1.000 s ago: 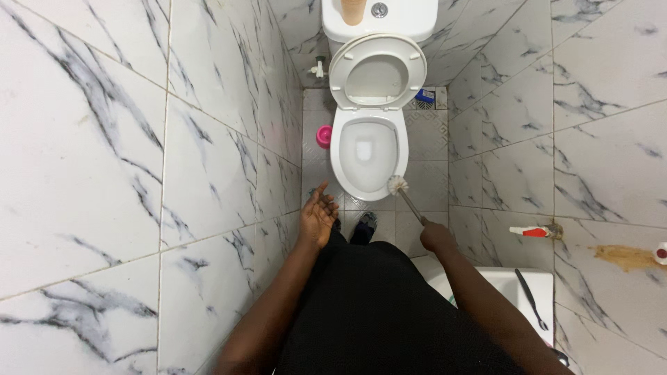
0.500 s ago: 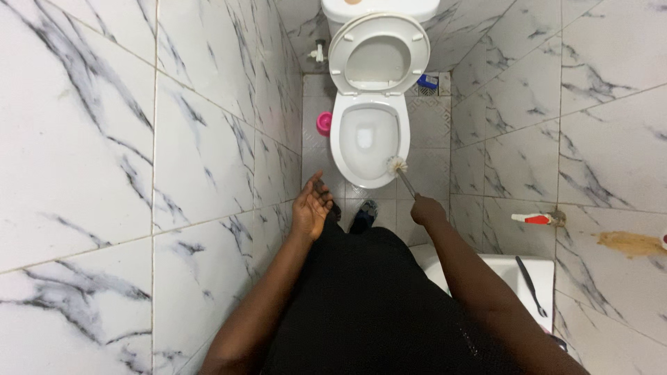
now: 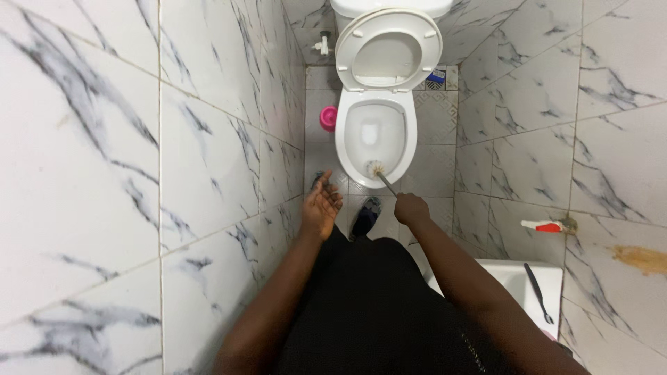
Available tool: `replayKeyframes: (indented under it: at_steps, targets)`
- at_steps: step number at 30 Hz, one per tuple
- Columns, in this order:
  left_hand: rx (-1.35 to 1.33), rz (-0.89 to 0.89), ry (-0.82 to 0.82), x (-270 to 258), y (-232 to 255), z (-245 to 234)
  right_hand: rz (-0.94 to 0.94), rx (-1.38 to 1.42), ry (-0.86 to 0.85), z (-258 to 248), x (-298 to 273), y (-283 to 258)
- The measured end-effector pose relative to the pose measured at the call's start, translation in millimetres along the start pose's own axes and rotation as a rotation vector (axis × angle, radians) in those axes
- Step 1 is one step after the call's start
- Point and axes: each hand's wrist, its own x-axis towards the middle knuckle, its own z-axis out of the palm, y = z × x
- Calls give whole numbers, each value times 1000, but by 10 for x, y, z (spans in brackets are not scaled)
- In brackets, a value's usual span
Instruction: The person cleans a toilet by scrubbing the inside of the bowl with a brush and wiping the exterior surfaces of the tank and seat with their hands.
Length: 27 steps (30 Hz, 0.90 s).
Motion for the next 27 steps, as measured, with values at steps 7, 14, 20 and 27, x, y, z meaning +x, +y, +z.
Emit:
replayKeyframes:
  at_steps: [7,14,20,27]
  targets:
    - [-41,-51,-4,333,13,-122,92,-131,-147,-400,624,-69]
    - [-156,-38,-32,805,-102,-362,97,-20,-149,249,1255,-196]
    - [-211,-40,-79,1072,-172,-388,229,94,-231,34,1401,-58]
    - [-228,-77,-44,1448,-202,-404,4,49,-198,1,1398,-503]
